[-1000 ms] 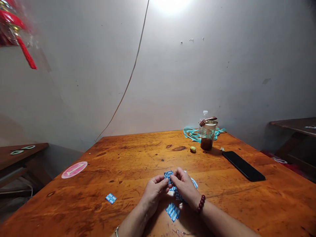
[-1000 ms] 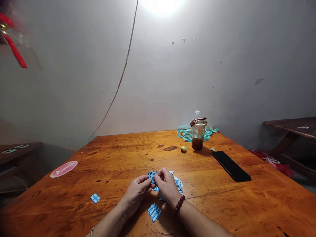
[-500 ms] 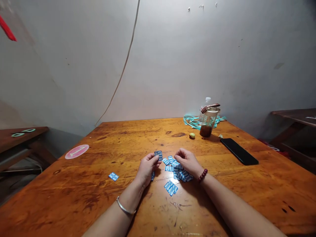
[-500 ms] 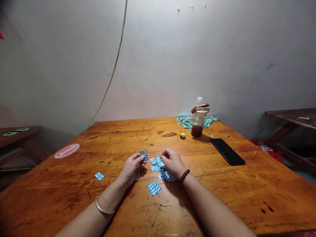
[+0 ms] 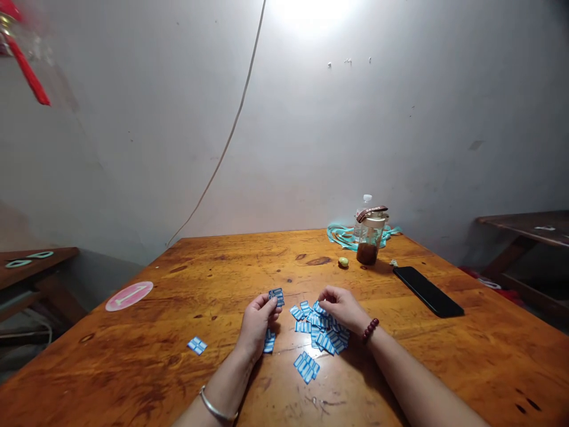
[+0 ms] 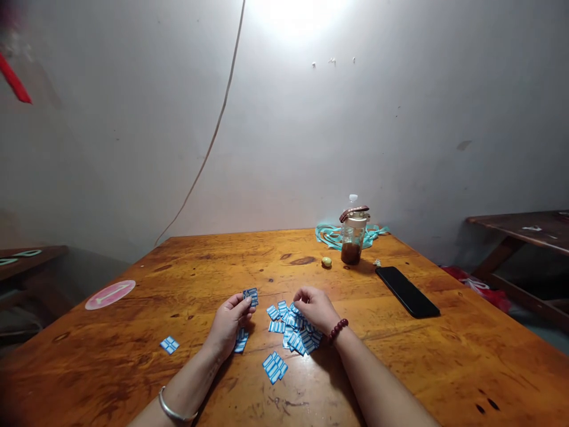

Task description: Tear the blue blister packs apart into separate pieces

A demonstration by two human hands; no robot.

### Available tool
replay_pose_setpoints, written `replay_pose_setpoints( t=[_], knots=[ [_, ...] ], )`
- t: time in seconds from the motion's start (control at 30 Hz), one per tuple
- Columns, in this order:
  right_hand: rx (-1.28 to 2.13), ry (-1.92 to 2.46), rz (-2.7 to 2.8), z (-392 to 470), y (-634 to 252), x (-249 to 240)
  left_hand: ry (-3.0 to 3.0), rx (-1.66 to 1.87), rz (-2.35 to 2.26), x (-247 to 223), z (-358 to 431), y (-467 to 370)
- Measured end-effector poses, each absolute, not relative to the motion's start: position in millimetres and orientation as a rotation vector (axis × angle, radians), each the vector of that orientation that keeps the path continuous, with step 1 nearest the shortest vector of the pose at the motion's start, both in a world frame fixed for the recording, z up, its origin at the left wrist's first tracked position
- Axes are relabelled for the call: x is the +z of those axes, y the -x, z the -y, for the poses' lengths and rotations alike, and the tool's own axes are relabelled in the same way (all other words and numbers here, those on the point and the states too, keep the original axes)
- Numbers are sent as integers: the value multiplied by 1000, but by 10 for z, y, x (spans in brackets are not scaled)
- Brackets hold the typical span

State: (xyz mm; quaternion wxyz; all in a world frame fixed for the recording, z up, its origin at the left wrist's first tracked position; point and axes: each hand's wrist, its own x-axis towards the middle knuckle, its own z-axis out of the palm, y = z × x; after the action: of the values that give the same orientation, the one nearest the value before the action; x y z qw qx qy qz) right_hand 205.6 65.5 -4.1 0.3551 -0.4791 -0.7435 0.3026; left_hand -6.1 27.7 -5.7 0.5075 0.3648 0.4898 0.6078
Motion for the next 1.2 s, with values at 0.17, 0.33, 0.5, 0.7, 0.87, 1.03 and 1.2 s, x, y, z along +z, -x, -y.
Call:
replay_pose_setpoints(
  t=[0.17,0.33,0.5,0.7,0.87,1.03,1.2],
  knots=[
    [674,1279,2244,-560,-2042,-14,-891,1512,-1222,-53,-299,99],
    [666,1305,2301,-526,-2026,-23,-900,1506,-1224,-56,-311,121],
    [844,1370,2112,-599,-2018,-90,-896,1492,-1213,-38,-307,118],
    [968,1389,2023,-650,-2011,-101,-897,1476,-1196,-31,-305,116],
    [661,1501,2008,-600,-2052,-18,-895,1464,-1191,-34,-297,111],
    [479,1438,2181,-492,-2003,38,-876,1451,-1193,-24,-290,88],
    [548,1380,2312,-449,-1903,-23,-901,1426,-1173,-30,-292,68]
  ],
)
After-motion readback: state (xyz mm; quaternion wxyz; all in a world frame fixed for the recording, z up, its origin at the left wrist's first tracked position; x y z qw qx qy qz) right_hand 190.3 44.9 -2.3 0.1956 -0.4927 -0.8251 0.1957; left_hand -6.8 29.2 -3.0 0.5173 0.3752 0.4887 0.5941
